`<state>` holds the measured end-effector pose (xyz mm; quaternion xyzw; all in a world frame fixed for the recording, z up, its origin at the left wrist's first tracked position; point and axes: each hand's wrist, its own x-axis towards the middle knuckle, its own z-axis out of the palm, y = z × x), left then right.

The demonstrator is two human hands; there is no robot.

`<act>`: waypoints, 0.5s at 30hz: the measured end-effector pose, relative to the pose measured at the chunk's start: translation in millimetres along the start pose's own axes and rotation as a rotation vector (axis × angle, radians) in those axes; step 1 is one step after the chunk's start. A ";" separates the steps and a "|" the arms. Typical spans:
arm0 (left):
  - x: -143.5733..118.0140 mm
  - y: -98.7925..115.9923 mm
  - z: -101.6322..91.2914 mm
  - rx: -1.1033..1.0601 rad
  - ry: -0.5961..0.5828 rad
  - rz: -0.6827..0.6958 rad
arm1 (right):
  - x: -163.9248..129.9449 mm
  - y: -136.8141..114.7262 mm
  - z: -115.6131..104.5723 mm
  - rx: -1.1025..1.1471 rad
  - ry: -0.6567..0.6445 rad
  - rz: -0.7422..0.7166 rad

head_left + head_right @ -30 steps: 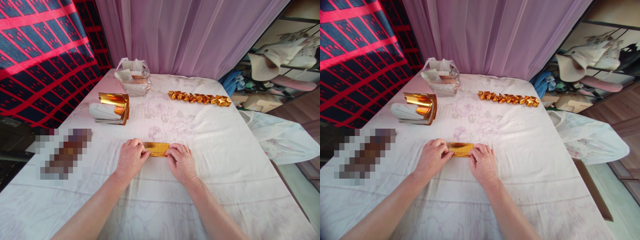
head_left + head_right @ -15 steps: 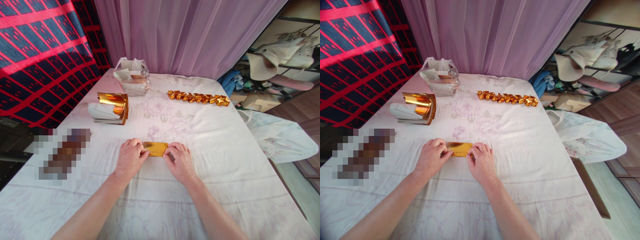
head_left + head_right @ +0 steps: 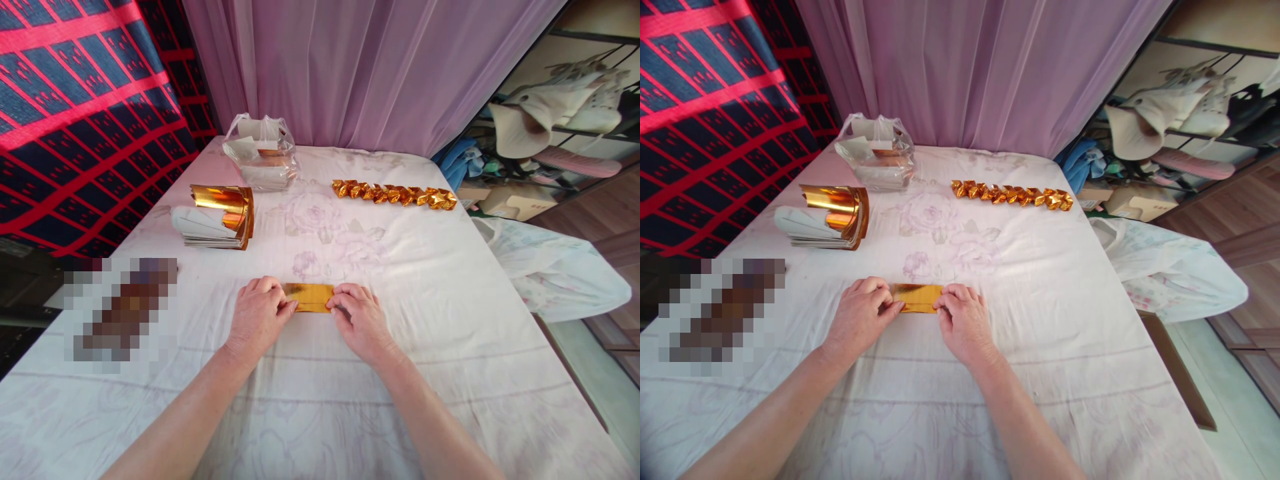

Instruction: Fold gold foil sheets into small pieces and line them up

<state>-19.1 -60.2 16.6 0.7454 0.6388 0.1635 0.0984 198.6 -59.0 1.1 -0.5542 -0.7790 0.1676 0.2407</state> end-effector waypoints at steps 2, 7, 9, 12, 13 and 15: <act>-0.2 -0.2 0.5 -0.002 0.003 0.001 | -0.8 -3.4 -0.8 -0.036 0.012 -0.021; -0.6 0.1 1.1 -0.004 0.005 -0.001 | -1.0 -9.2 0.9 -0.089 0.049 -0.023; -0.8 0.2 1.3 -0.010 0.016 -0.001 | -0.6 -9.8 2.6 -0.123 0.059 -0.009; -1.1 0.1 1.6 -0.011 0.026 0.003 | -0.2 -10.0 4.3 -0.156 0.063 -0.004; -1.1 -0.1 1.7 -0.008 0.027 0.005 | -0.2 -10.0 4.4 -0.159 0.065 -0.005; -1.2 -0.3 1.6 -0.003 0.024 0.010 | -0.3 -10.1 4.3 -0.157 0.068 -0.006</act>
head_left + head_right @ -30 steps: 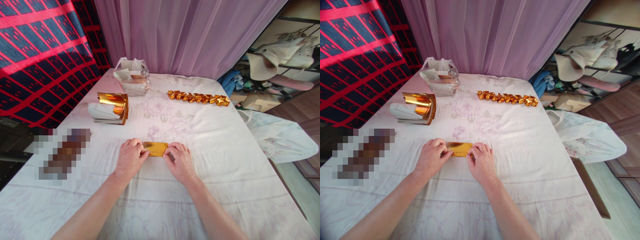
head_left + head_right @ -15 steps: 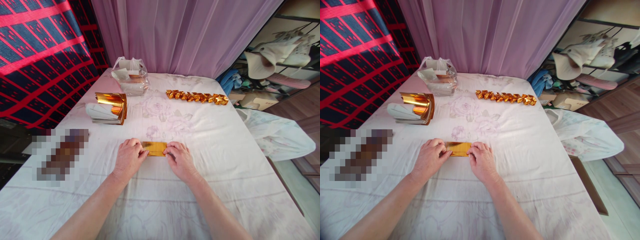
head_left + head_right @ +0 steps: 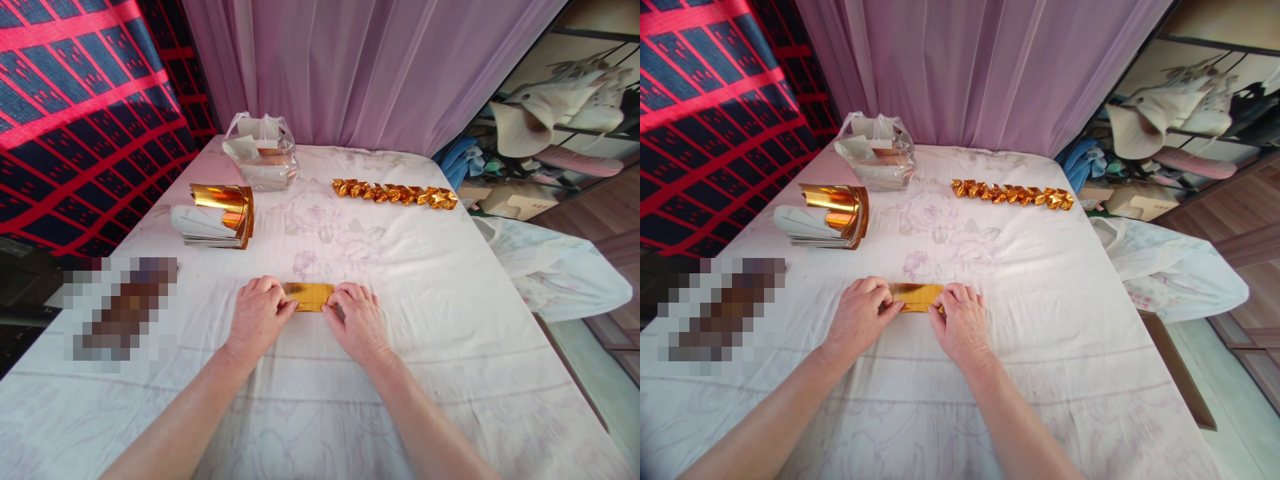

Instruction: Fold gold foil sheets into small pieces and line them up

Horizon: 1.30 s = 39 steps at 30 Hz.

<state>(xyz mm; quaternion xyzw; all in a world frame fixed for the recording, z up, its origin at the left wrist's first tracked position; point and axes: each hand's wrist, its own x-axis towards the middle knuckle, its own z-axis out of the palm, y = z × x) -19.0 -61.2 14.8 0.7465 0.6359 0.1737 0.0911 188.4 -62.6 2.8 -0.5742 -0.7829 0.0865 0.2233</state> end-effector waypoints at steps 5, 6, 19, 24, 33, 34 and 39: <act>0.1 -0.8 0.2 0.018 -0.002 -0.002 | -0.5 -0.1 -0.1 0.003 -0.005 0.001; 0.1 -0.8 0.4 0.020 0.005 -0.002 | -0.5 0.0 0.1 0.002 -0.005 0.001; -1.6 0.7 0.2 -0.018 0.011 -0.007 | -0.6 0.6 0.7 0.014 0.007 -0.001; -0.5 -0.6 -0.5 -0.021 -0.005 -0.006 | -0.6 0.5 0.4 0.012 0.001 0.001; -3.1 4.7 -2.0 0.023 0.013 0.012 | -1.8 -1.2 2.2 0.047 0.004 -0.005; -3.5 5.4 -1.8 0.026 0.022 0.017 | -2.0 -1.5 2.9 0.056 0.006 -0.017; -5.6 7.7 -0.7 0.059 0.054 0.047 | -3.2 -1.4 6.4 0.066 0.006 -0.093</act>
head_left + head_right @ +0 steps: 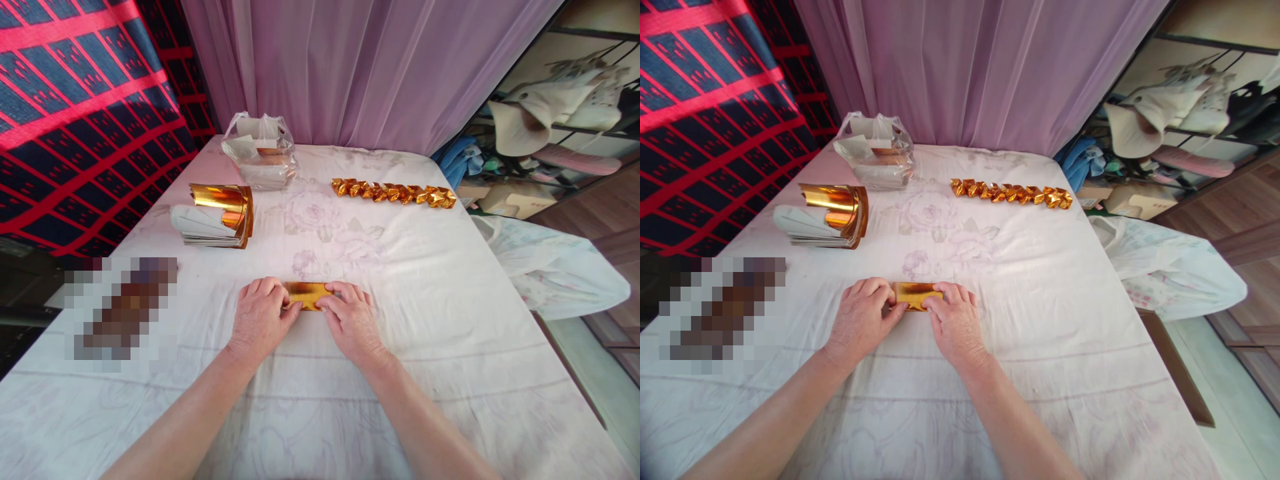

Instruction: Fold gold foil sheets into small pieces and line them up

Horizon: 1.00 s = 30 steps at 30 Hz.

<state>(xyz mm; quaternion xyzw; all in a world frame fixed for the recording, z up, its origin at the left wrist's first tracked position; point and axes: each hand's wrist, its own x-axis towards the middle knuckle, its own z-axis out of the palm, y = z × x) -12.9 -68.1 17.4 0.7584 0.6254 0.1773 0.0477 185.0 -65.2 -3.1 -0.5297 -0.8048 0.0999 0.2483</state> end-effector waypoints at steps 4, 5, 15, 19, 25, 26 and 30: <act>-0.6 3.2 1.2 0.049 0.005 0.010 | -0.2 1.0 0.9 0.003 -0.009 -0.014; -0.5 4.4 1.4 0.063 0.004 0.007 | -0.2 1.1 0.9 0.005 -0.008 -0.016; 1.7 13.0 -0.4 0.099 -0.033 -0.055 | 0.1 1.5 1.8 0.007 0.004 -0.023; 2.0 13.1 0.3 0.095 -0.036 -0.061 | 0.4 0.7 1.1 -0.010 0.013 -0.034; 1.6 13.1 1.5 0.094 -0.029 -0.060 | -0.4 -3.2 -1.1 -0.111 0.027 -0.108; 1.7 13.1 1.6 0.099 -0.032 -0.060 | -0.7 -3.4 -1.0 -0.122 0.027 -0.126; 1.2 12.1 1.7 0.099 -0.036 -0.061 | -1.6 -1.0 1.5 -0.079 0.022 -0.202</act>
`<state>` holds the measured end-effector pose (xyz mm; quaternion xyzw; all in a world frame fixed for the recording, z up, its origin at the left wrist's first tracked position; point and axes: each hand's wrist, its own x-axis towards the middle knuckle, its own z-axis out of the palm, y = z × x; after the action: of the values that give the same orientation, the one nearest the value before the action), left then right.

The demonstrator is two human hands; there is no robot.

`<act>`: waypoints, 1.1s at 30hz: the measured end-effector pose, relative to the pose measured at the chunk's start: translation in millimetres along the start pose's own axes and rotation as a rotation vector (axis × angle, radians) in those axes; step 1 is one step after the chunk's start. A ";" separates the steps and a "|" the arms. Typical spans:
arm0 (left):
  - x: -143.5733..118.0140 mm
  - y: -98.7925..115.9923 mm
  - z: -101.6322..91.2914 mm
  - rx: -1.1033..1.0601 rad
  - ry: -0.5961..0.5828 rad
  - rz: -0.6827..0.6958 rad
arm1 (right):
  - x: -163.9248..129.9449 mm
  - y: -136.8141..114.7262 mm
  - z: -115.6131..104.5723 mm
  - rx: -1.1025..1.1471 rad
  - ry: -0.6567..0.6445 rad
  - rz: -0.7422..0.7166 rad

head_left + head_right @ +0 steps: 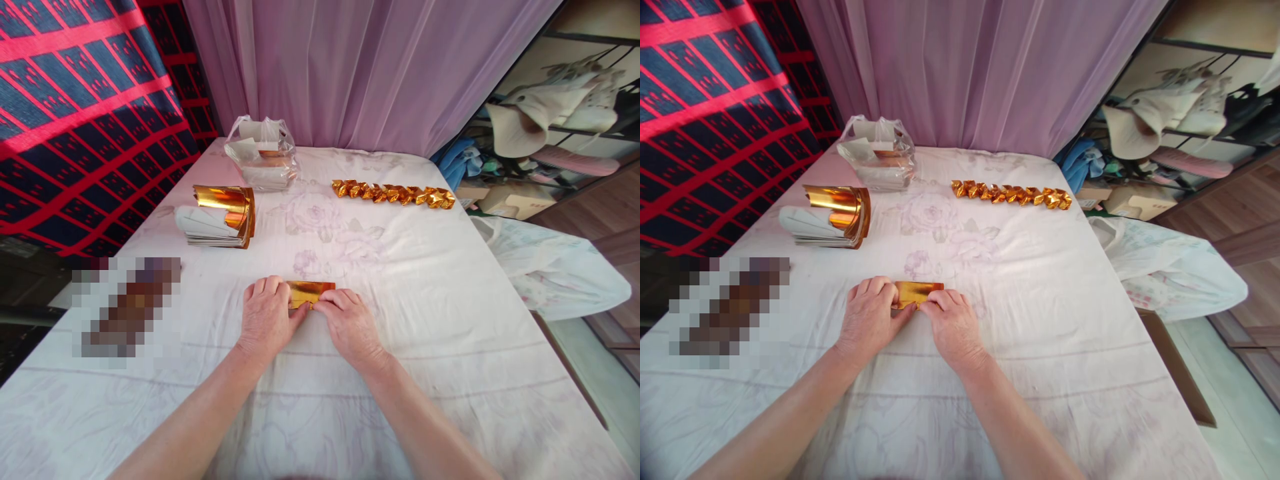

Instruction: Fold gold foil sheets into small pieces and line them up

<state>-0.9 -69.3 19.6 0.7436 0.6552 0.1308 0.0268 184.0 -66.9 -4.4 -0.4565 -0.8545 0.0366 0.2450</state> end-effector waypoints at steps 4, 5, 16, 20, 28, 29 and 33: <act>-1.1 -3.0 -0.7 -0.033 0.007 0.009 | -1.2 2.8 1.5 0.027 -0.005 -0.033; -1.3 -3.7 -0.8 -0.036 0.007 0.013 | -1.6 3.1 1.3 0.013 -0.005 -0.039; -1.5 -3.4 -1.2 -0.040 0.010 0.010 | -3.0 -0.2 -6.5 -0.164 -0.132 -0.099; -1.1 -3.3 -1.7 -0.054 0.002 0.003 | -3.6 -2.1 -8.9 -0.163 -0.157 -0.087; -1.5 -4.5 -1.6 -0.048 -0.009 0.003 | -6.6 -7.3 -10.0 -0.189 -0.169 -0.072; -1.5 -4.6 -1.6 -0.046 -0.010 0.002 | -6.3 -7.8 -9.8 -0.185 -0.165 -0.063; -1.3 -4.8 -1.6 -0.042 -0.010 0.003 | -6.0 -7.6 -9.3 -0.165 -0.135 -0.048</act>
<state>-6.0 -70.0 20.0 0.7446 0.6510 0.1408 0.0453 185.2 -77.6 3.6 -0.4510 -0.8799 -0.0088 0.1492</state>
